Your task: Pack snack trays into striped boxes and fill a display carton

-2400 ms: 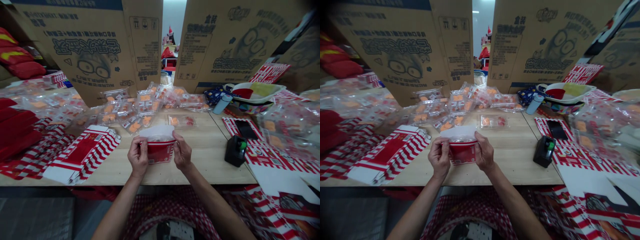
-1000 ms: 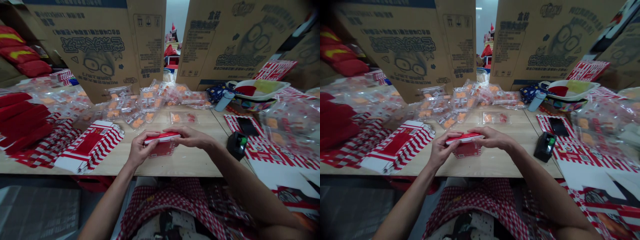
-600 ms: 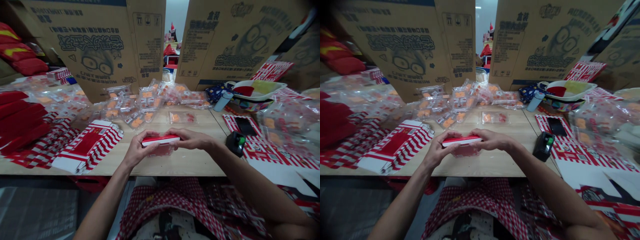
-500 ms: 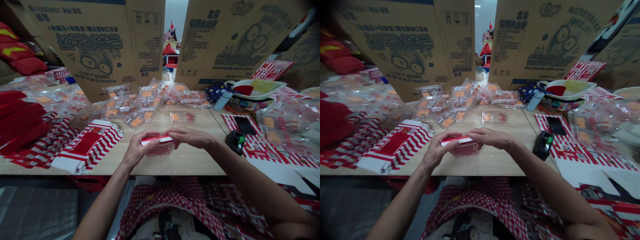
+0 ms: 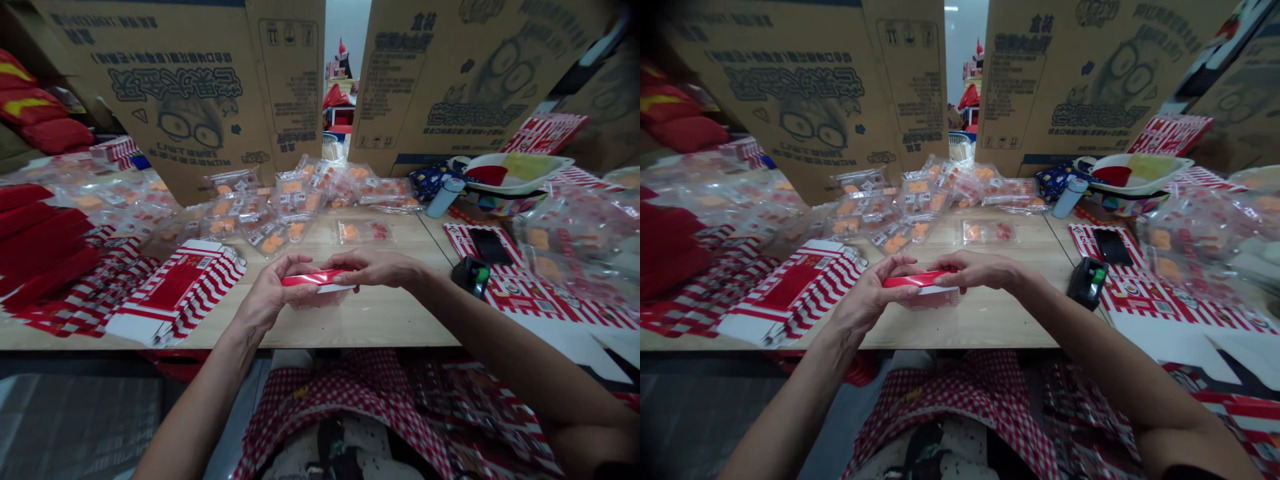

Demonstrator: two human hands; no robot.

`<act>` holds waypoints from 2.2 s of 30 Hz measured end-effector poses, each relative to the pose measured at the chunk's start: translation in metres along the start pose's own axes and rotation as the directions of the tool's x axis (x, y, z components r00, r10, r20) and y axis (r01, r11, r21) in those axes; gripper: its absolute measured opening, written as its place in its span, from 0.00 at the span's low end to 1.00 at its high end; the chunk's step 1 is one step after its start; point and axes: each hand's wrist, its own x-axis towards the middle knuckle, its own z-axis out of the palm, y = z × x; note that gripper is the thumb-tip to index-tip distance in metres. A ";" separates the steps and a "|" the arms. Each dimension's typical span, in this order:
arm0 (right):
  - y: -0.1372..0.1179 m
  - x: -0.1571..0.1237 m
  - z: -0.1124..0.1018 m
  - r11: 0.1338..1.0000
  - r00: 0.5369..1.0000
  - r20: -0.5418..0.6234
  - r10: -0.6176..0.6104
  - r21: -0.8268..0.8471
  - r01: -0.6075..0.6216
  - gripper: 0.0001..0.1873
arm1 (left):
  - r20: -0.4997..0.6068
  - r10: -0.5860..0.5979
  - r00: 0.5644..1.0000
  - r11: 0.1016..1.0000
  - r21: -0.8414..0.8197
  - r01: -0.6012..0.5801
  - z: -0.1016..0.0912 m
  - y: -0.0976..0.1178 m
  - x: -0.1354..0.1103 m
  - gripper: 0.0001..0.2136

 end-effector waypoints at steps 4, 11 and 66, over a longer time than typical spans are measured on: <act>0.001 0.003 -0.008 0.999 0.998 0.068 -0.015 0.043 0.012 0.17 | 0.036 -0.021 0.999 0.992 0.122 0.016 -0.004 0.002 0.002 0.25; -0.003 0.019 -0.006 0.988 0.982 0.148 0.122 0.075 -0.134 0.19 | 0.172 0.047 0.984 0.963 0.254 -0.091 0.000 0.010 -0.006 0.27; 0.014 0.016 0.018 0.656 0.841 -0.306 -0.446 -0.751 0.074 0.14 | -0.261 0.639 0.723 0.713 0.554 -0.430 -0.017 -0.050 0.025 0.16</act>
